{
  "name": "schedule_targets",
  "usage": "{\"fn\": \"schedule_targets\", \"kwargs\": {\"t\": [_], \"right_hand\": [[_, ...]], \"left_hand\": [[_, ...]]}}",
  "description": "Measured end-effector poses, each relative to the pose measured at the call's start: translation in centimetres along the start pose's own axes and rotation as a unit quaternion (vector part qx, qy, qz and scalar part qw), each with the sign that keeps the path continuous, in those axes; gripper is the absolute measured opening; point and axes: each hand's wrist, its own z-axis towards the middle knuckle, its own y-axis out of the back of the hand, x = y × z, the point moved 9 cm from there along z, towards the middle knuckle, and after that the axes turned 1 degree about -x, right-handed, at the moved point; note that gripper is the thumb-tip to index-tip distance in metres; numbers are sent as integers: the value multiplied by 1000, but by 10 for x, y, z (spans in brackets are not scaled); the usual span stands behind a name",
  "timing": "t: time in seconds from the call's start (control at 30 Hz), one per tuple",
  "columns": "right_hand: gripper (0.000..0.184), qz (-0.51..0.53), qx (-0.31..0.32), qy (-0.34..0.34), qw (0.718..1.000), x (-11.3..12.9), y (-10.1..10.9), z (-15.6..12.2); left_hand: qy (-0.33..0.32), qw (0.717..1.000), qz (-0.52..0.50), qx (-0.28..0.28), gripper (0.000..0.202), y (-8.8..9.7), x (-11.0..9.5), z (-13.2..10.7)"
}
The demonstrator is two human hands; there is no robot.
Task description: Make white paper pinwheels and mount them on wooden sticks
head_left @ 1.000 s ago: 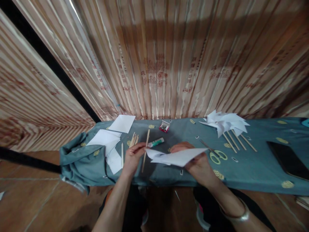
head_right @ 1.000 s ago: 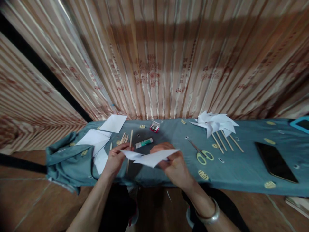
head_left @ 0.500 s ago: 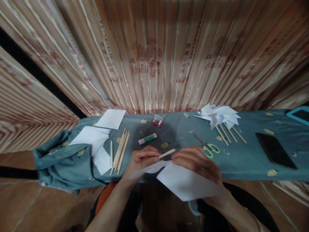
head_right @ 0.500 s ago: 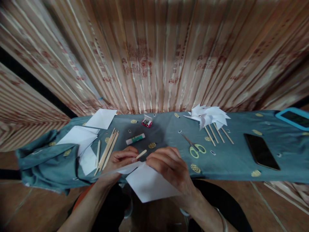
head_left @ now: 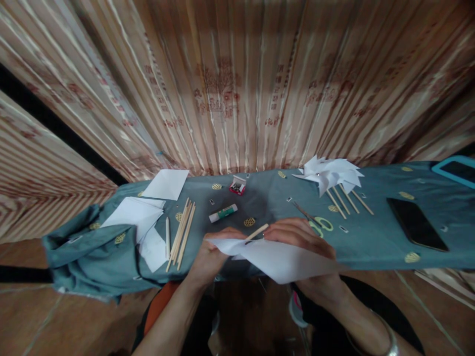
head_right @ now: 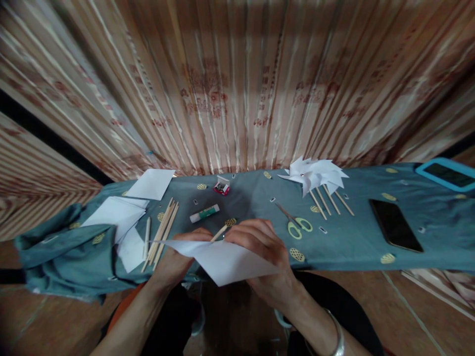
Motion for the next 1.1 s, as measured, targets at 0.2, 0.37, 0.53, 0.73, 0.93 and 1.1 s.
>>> {"fn": "schedule_targets", "kwargs": {"t": [0.2, 0.37, 0.53, 0.73, 0.93, 1.1], "right_hand": [[19, 10, -16, 0, 1000, -1, 2, 1], [17, 7, -13, -5, 1000, 0, 2, 2], [19, 11, -12, -4, 1000, 2, 2, 2], [19, 15, -6, 6, 1000, 4, 1, 4], [17, 12, -5, 1, 1000, 4, 0, 6], [15, 32, -7, -22, 999, 2, 1, 5]], "left_hand": [[2, 1000, -11, 9, 17, -1, 0, -1], [1, 1000, 11, 14, 12, -1, 0, -2], [4, 1000, 13, 12, 11, 1, 2, -2], [15, 1000, -12, 11, 10, 2, 6, -2], [17, 1000, -13, 7, 10, 3, 7, -3], [14, 1000, -9, 9, 9, 2, 4, -4]]}}
